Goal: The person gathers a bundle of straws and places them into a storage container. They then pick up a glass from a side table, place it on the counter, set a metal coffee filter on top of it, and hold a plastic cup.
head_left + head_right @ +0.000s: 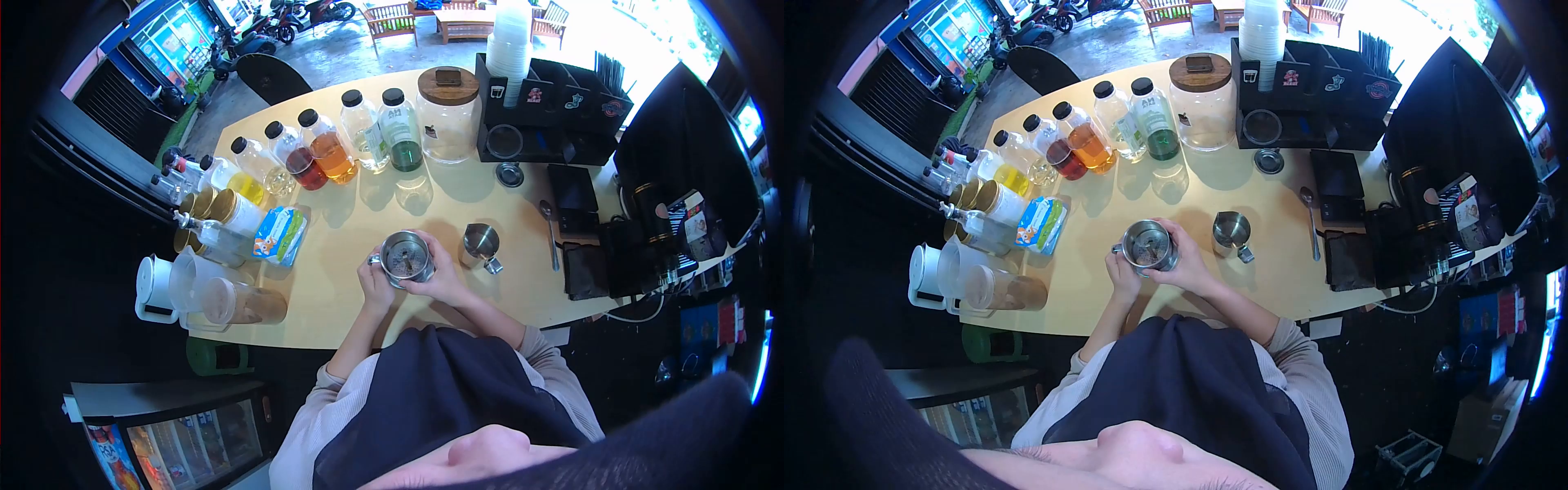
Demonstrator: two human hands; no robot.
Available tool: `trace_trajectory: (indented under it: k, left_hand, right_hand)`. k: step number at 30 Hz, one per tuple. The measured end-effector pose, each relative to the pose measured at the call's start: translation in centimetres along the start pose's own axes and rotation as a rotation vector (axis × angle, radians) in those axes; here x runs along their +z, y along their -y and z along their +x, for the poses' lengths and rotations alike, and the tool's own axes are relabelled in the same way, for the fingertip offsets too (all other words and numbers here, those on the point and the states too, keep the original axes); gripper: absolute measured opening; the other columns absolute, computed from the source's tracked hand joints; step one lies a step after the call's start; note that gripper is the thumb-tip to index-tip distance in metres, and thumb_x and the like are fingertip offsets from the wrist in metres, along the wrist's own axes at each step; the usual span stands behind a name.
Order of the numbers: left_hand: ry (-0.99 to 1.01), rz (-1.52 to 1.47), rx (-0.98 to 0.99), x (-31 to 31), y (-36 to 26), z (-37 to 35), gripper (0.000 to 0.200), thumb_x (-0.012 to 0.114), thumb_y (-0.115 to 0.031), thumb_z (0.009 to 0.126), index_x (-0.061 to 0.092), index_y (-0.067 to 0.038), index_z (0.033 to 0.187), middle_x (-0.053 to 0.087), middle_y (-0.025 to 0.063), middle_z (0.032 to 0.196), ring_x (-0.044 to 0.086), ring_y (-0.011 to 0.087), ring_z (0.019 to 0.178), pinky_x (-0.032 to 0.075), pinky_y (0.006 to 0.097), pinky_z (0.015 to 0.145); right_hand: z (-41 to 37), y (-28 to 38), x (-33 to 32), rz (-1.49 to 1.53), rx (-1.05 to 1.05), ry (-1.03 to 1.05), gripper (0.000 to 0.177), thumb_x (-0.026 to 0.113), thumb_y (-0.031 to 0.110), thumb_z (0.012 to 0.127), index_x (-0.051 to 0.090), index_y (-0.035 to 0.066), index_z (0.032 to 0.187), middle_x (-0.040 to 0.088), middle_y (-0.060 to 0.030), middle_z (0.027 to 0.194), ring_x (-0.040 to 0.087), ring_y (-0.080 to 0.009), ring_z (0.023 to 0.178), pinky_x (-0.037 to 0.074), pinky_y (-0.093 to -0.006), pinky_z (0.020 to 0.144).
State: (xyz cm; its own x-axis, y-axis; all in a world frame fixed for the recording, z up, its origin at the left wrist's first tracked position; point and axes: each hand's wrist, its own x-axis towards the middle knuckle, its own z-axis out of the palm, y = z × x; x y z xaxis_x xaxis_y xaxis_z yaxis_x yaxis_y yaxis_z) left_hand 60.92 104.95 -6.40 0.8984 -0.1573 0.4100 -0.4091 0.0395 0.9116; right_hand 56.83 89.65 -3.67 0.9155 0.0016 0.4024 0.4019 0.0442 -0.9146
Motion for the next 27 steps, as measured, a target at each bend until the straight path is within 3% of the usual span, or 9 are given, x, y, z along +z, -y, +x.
trace_trajectory:
  k: [5,8,27]
  left_hand:
    - [-0.03,-0.001,-0.036,-0.1,0.2,-0.4,0.041,0.03,-0.02,0.098,0.062,0.006,0.099,0.066,0.0095,0.089,0.063,0.0156,0.085,0.05,0.03,0.076]
    - [-0.047,-0.051,-0.053,-0.6,0.5,-1.4,0.045,0.032,-0.026,0.098,0.061,0.008,0.102,0.065,0.0133,0.092,0.062,0.0194,0.088,0.048,0.0318,0.078]
    - [-0.024,0.009,-0.095,-1.3,-0.2,-2.1,0.049,0.03,-0.03,0.1,0.061,0.008,0.102,0.066,0.0126,0.091,0.063,0.0188,0.088,0.049,0.0315,0.078]
  right_hand:
    - [-0.5,0.4,0.3,0.022,0.046,0.004,0.086,0.082,0.014,0.061,0.037,0.001,0.133,0.045,-0.0144,0.133,0.046,-0.0243,0.124,0.036,-0.0364,0.106]
    - [-1.2,0.2,0.9,-0.009,-0.006,-0.004,0.086,0.081,0.013,0.061,0.036,0.001,0.133,0.044,-0.0144,0.133,0.046,-0.0244,0.125,0.036,-0.0364,0.106]
    - [-1.8,0.1,1.5,0.029,-0.041,-0.008,0.086,0.082,0.015,0.062,0.035,0.002,0.133,0.043,-0.0157,0.135,0.045,-0.0261,0.126,0.035,-0.0382,0.107]
